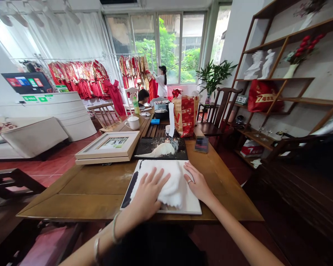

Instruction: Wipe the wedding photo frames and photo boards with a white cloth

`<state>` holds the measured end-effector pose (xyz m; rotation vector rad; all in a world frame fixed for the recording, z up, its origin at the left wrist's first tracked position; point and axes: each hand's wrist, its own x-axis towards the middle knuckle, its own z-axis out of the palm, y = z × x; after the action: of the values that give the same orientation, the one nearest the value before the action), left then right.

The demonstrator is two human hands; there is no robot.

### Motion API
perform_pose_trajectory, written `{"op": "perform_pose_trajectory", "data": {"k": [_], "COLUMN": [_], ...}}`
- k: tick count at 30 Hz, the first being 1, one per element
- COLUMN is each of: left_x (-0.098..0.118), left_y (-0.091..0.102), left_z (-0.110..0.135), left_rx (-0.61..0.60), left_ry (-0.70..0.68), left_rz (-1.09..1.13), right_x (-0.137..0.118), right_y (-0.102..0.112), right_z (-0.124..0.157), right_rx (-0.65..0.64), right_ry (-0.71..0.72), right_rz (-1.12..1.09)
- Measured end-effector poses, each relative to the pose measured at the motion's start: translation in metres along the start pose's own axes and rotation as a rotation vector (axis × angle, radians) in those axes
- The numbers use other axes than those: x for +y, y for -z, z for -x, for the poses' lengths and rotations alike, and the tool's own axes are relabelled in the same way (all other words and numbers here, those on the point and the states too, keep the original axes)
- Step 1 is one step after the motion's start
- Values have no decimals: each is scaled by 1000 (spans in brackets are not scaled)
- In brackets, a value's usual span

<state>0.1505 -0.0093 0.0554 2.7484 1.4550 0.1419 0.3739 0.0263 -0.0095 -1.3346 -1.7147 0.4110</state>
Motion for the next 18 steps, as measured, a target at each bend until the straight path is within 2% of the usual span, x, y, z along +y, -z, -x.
{"op": "perform_pose_trajectory", "data": {"k": [4, 7, 10, 14, 18], "left_x": [-6, 0, 15, 37, 48], "left_y": [-1, -3, -7, -9, -4], "left_z": [-50, -64, -52, -16, 12], "left_rx": [24, 23, 23, -4, -68], "left_ry": [8, 1, -37, -50, -93], "left_rz": [-37, -39, -33, 8, 86], "right_x": [2, 3, 2, -1, -4], "right_y": [-2, -1, 0, 1, 2], "right_z": [-1, -2, -2, -3, -6], "right_rx": [9, 30, 49, 44, 64], "right_ry": [-24, -104, -151, -189, -215], "right_rz": [-41, -127, -227, -326, -353]}}
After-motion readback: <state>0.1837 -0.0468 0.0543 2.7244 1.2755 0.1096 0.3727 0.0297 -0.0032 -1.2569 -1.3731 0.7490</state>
